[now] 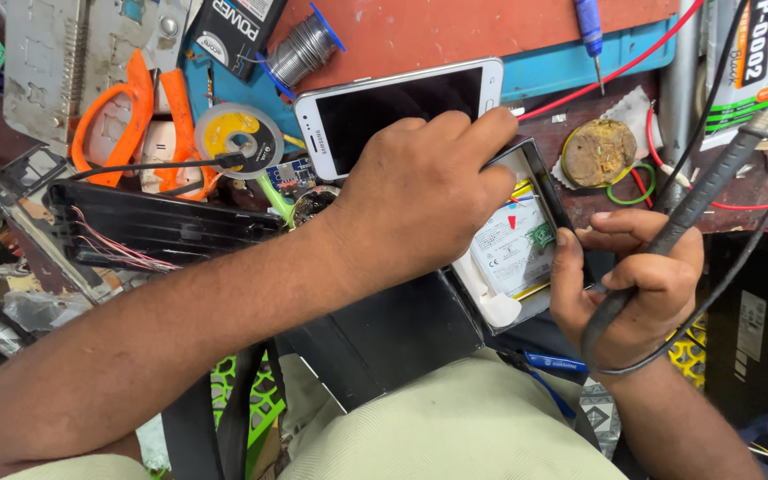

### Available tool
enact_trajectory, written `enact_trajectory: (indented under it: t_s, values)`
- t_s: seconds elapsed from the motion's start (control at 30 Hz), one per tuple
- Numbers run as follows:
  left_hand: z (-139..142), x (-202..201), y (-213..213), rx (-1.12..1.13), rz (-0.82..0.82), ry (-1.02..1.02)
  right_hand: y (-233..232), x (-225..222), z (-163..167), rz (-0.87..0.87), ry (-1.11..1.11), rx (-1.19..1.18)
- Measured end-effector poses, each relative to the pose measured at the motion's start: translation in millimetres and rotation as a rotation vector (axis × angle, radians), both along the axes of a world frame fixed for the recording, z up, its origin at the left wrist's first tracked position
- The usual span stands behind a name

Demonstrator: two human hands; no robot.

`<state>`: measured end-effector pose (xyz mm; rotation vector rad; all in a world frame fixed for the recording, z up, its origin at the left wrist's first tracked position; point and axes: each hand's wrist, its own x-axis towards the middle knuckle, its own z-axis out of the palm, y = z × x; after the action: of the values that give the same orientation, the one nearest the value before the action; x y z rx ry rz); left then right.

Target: The person opens a small black box containing a battery and circuit board, then uses a soldering iron to attach red and blue wires to the battery terminals. They close the box and briefly handle a white smartphone and a small blue circuit board.

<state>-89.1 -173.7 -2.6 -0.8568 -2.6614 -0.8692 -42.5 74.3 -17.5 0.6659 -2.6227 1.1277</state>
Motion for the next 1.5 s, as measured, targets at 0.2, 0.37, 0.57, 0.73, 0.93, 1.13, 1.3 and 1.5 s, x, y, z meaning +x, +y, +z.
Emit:
enact_trajectory:
  t_s: [0.2,0.37,0.57,0.73,0.93,1.13,1.3,1.5]
  values:
    - [-1,-3,-1,-0.027,-0.025,-0.008,2,1,-4,0.004,-0.024,-0.010]
    - [-2,-4,1,-0.029,-0.030,-0.027,5,1,-5,0.009,-0.026,-0.011]
    - [-4,-5,6,-0.031,-0.026,-0.012,7,2,-7,0.003,-0.045,-0.018]
    - [-5,-6,5,-0.006,-0.034,-0.033,8,2,-9,-0.006,-0.073,-0.037]
    - [-6,-6,-4,0.094,-0.055,-0.097,11,2,-14,-0.022,-0.091,-0.070]
    - [-5,-6,0,0.067,-0.010,-0.091,17,3,-26,-0.047,-0.045,-0.205]
    - [-6,-7,4,0.048,-0.005,-0.107,28,5,-28,-0.134,0.078,-0.405]
    - [-6,-10,8,0.041,-0.021,-0.114,35,15,-19,-0.153,0.149,-0.342]
